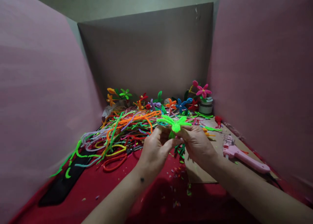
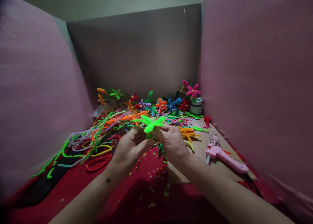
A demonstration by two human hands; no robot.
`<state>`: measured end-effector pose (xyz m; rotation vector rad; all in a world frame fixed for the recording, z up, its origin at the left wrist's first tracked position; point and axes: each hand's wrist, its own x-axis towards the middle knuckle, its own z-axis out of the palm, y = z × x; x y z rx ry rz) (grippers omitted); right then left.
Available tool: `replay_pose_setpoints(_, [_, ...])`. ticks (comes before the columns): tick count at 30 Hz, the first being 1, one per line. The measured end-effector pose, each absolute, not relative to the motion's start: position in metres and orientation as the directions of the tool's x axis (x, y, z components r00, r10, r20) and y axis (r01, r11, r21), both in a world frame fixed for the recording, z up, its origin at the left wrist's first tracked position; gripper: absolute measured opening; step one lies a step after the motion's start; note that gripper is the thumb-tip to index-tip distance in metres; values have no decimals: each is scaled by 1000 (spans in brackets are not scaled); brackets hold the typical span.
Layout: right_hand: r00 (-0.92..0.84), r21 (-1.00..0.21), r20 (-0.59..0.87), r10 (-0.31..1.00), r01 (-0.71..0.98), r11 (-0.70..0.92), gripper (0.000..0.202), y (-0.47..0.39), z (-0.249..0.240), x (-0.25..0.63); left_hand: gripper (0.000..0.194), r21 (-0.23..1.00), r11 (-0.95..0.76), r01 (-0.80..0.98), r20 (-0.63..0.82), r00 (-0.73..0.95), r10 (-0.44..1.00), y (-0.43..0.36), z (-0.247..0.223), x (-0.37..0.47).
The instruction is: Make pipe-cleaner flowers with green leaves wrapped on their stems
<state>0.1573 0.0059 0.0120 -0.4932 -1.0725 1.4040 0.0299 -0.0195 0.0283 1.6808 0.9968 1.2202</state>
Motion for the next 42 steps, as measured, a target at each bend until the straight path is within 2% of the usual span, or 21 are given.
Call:
replay_pose_setpoints(2, [-120, -835, 318, 940, -505, 218, 15, 6, 8, 156, 12, 823, -449, 346, 427, 144, 893, -16, 21, 34])
replay_pose_setpoints(3, [-95, -839, 324, 941, -488, 239, 16, 6, 7, 155, 9, 729, -482, 486, 490, 122, 863, -14, 17, 34])
replay_pose_setpoints(6, [-39, -838, 338, 940, -467, 282, 16, 6, 4, 152, 13, 285, -488, 825, 658, 201, 725, -9, 10, 35])
replay_pose_setpoints(8, [-9, -837, 345, 938, -456, 303, 16, 7, 2, 151, 16, 24, -431, 902, 689, 297, 661, -6, 6, 37])
replay_pose_setpoints(9, [7, -838, 349, 937, -446, 316, 16, 7, 2, 151, 17, -56, -397, 916, 689, 323, 648, -5, 5, 39])
replay_pose_setpoints(11, [30, -841, 360, 932, -422, 339, 17, 9, 1, 151, 18, -121, -357, 926, 681, 339, 649, -1, 2, 42])
replay_pose_setpoints(13, [22, -850, 363, 931, -401, 341, 17, 10, 1, 152, 18, -97, -377, 921, 668, 341, 661, 2, 0, 43])
replay_pose_setpoints(18, [-83, -878, 343, 935, -382, 288, 16, 9, 6, 156, 16, 131, -543, 829, 679, 324, 658, 6, -2, 39])
replay_pose_setpoints(21, [-96, -915, 305, 947, -304, 264, 18, 7, 12, 158, 14, 239, -608, 757, 708, 293, 643, 3, 2, 35])
replay_pose_setpoints(27, [-74, -912, 293, 953, -323, 255, 17, 6, 16, 158, 15, 484, -593, 644, 647, 193, 738, -4, 9, 33])
replay_pose_setpoints(32, [7, -914, 324, 946, -256, 315, 16, 5, 13, 159, 18, 653, -571, 498, 587, 144, 797, -5, 6, 37])
replay_pose_setpoints(35, [-4, -900, 305, 952, -327, 287, 14, 4, 12, 159, 17, 824, -487, 290, 479, 105, 872, -7, 7, 41])
replay_pose_setpoints(37, [-38, -874, 258, 965, -435, 217, 9, 5, 13, 160, 19, 929, -368, 42, 359, 135, 923, -8, 9, 44])
replay_pose_setpoints(40, [-142, -846, 186, 972, -527, 85, 6, 7, 12, 163, 22, 929, -145, -340, 237, 247, 940, -8, 10, 44])
replay_pose_setpoints(42, [-237, -846, 163, 958, -533, 12, 10, 9, 12, 165, 17, 882, -1, -472, 186, 347, 919, -5, 9, 41])
